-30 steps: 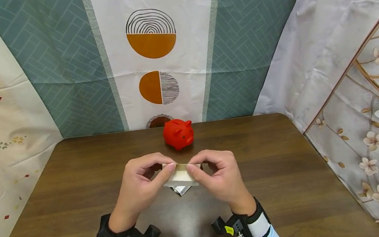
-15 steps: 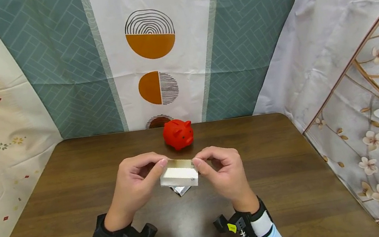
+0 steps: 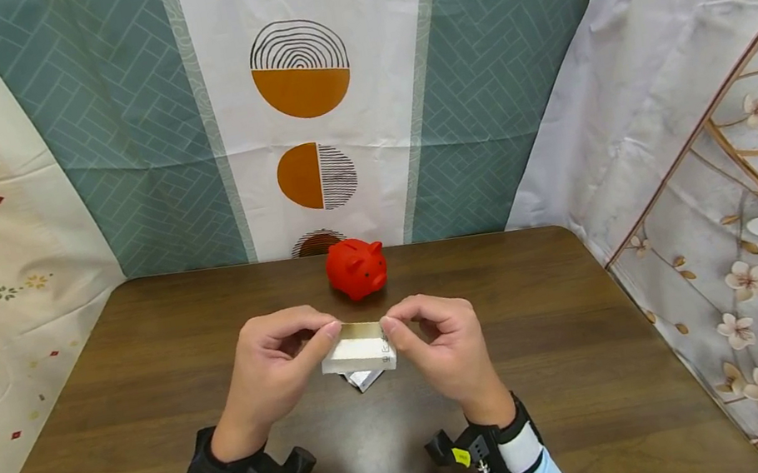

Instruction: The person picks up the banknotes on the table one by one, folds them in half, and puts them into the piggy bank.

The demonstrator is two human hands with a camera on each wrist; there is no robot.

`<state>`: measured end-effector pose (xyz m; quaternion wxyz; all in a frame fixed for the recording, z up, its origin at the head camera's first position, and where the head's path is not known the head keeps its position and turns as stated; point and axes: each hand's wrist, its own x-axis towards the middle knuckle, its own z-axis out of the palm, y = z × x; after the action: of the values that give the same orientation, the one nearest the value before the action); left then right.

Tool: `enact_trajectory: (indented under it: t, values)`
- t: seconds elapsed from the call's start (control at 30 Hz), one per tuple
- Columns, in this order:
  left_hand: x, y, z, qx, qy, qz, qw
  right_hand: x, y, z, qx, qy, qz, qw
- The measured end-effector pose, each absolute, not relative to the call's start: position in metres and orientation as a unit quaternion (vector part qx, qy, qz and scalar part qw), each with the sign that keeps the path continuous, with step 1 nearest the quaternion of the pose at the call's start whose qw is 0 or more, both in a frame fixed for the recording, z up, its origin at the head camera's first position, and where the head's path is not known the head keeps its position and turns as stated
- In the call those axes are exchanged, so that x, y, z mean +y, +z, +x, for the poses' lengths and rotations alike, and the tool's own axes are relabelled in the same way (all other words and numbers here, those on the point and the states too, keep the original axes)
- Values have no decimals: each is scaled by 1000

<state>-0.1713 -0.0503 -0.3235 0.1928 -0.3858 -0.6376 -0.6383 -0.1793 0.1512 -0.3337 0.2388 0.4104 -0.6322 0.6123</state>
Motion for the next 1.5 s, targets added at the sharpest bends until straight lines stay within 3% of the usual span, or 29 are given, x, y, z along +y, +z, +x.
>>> enact_trajectory:
  t: [1.13, 1.5]
  values:
    - [-43, -322, -170, -624, -611, -431, 227, 140, -334, -178, -615, 597, 451, 248]
    - [-43, -324, -170, -630, -611, -433, 205, 136, -334, -178, -612, 598, 460, 237]
